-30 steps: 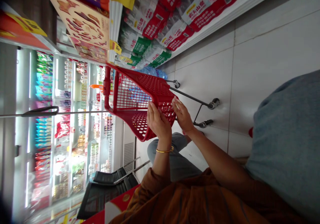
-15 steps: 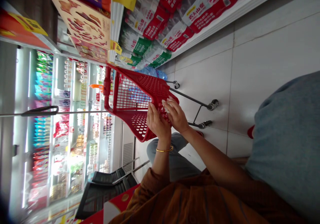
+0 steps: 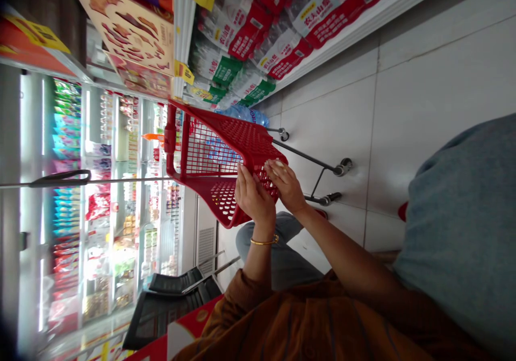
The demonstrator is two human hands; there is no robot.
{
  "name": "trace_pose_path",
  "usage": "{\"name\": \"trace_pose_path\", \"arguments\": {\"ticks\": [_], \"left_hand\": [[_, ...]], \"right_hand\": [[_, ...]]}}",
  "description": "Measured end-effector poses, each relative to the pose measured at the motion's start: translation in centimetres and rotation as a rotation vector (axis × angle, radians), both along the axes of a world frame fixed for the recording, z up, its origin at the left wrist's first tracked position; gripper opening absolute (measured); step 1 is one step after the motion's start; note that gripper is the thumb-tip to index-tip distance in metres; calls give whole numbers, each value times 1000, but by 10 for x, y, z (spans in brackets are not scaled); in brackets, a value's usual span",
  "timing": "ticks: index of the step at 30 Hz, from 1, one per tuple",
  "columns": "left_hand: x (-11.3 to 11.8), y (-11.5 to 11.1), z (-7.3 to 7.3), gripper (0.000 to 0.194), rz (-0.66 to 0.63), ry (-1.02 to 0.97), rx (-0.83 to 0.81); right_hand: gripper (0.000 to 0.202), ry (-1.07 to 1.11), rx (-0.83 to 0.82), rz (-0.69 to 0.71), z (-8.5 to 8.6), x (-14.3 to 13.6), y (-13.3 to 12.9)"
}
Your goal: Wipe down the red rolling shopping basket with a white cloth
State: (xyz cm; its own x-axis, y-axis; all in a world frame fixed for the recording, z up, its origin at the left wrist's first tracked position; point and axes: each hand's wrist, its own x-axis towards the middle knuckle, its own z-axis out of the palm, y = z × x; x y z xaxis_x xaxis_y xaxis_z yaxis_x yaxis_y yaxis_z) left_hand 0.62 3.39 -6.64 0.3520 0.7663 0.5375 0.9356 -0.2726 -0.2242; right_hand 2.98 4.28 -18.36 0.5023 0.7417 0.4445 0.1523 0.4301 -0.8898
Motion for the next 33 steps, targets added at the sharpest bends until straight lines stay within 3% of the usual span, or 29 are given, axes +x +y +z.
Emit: {"name": "trace_pose_path", "arguments": {"ticks": [5,13,15,18,21,24,33], "left_hand": [[2,0,-1,44,8,-2,15],[-1,0,-2,46,24,-12,-22],[-1,0,-2,46,16,-9,-9],[-1,0,-1,47,-4,-9,4],[1,0,0,47,-13,-21,-9],[2,-2,2,48,-3,-31,-27],[1,-2,0,46,-11,-25,-8]], "right_hand": [[51,-21,-20,-44,-18,-4,-2],[50,-1,-57,-105,-28,0,-4],[49,27,-57,-115,-20,3,-4],[47,86,4,-112,6,11,-1],[50,47,128,-1,33,21,3],[53,-16,145,81,42,25,5],[48,29,12,-25,-1,1,-1]]}}
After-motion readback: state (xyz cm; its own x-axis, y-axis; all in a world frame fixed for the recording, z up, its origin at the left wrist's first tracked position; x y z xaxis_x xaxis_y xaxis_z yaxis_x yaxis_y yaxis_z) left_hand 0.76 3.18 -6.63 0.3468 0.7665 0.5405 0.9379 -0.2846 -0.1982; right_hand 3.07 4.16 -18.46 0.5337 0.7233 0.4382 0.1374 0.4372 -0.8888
